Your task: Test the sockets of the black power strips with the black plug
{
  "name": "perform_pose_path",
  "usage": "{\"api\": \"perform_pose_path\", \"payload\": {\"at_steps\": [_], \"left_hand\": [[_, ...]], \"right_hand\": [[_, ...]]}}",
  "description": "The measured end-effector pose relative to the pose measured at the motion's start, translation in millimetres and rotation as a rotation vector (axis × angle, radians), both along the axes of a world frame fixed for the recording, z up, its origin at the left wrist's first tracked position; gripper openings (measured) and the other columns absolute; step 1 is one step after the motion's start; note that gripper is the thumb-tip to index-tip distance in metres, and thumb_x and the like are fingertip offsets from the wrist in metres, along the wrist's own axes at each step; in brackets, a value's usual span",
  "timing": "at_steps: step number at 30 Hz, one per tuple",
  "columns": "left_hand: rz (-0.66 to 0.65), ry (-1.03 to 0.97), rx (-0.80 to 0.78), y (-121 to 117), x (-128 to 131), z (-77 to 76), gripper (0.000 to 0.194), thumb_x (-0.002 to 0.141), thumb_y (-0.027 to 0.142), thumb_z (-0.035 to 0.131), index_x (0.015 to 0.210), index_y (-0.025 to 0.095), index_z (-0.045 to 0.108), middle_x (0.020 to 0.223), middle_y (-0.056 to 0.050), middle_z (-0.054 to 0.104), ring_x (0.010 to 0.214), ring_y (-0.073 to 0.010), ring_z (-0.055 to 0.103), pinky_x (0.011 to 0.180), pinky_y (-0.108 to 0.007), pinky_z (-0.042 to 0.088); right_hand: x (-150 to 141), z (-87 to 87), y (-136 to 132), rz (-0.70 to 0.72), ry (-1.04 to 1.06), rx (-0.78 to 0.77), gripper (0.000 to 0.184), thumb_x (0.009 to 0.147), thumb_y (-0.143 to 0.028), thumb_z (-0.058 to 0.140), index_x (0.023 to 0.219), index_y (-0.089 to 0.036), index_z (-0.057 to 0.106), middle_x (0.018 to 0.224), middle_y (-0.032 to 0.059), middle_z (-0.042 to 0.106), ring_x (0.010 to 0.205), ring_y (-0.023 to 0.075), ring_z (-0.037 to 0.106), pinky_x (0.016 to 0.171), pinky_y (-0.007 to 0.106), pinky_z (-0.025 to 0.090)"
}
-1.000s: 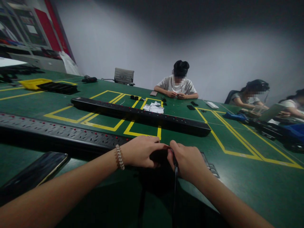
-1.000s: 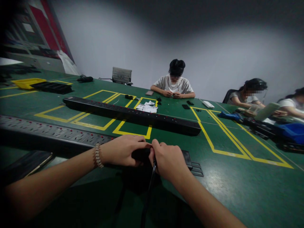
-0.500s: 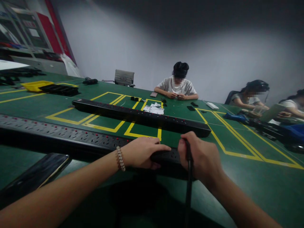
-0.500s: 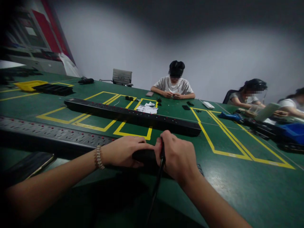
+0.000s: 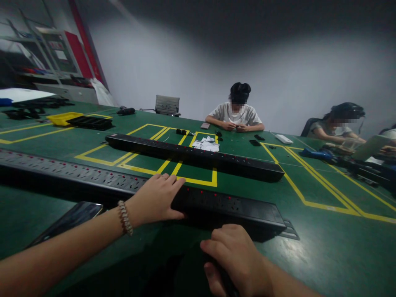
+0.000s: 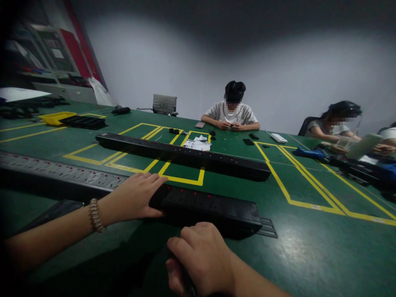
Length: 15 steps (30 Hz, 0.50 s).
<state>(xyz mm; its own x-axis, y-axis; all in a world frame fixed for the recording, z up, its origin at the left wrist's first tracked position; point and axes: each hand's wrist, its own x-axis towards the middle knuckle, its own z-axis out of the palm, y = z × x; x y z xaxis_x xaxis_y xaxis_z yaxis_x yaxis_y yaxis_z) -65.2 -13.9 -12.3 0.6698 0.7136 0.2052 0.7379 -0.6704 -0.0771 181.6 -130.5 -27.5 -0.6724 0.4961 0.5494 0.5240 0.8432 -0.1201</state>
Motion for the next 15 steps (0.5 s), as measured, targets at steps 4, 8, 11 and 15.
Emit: {"api": "perform_pose_path", "payload": {"at_steps": [4,8,11,15], "left_hand": [[0.020,0.032,-0.028,12,-27,-1.9,0.070,0.075,0.079,0.061,0.107,0.017,0.061,0.098,-0.012,0.068,0.089,-0.0321,0.066,0.081,-0.044,0.048],[-0.010,0.027,-0.016,17,-12,-2.2,0.067,0.071,0.078,0.065,0.099,0.017,0.062,0.091,-0.012,0.069,0.086,-0.0313,0.067,0.079,-0.042,0.049],[-0.027,0.015,-0.003,19,23,-0.6,0.069,0.072,0.082,0.060,0.097,0.017,0.063,0.088,-0.012,0.070,0.083,-0.0309,0.068,0.078,-0.043,0.049],[-0.035,-0.010,-0.008,25,93,-0.1,0.077,0.073,0.089,0.050,0.097,0.016,0.064,0.088,-0.012,0.071,0.082,-0.0314,0.069,0.079,-0.044,0.049]], "right_hand": [[-4,-5.9,0,0.016,-0.005,-0.067,0.027,0.080,-0.021,0.048,0.105,-0.020,0.055,0.070,-0.0014,0.064,0.056,0.0153,0.057,0.055,0.030,0.035],[-11,-16.5,5,0.016,0.000,-0.107,0.025,0.078,-0.023,0.050,0.102,-0.022,0.055,0.069,-0.0029,0.063,0.054,0.0145,0.055,0.052,0.030,0.032],[-14,-22.4,9,0.030,0.066,-0.077,0.023,0.079,-0.025,0.049,0.101,-0.022,0.054,0.067,-0.0038,0.062,0.052,0.0139,0.053,0.051,0.029,0.030],[-8,-17.2,9,0.082,0.216,0.040,0.022,0.088,-0.030,0.043,0.106,-0.021,0.050,0.066,-0.0034,0.061,0.053,0.0141,0.055,0.054,0.029,0.034]]}}
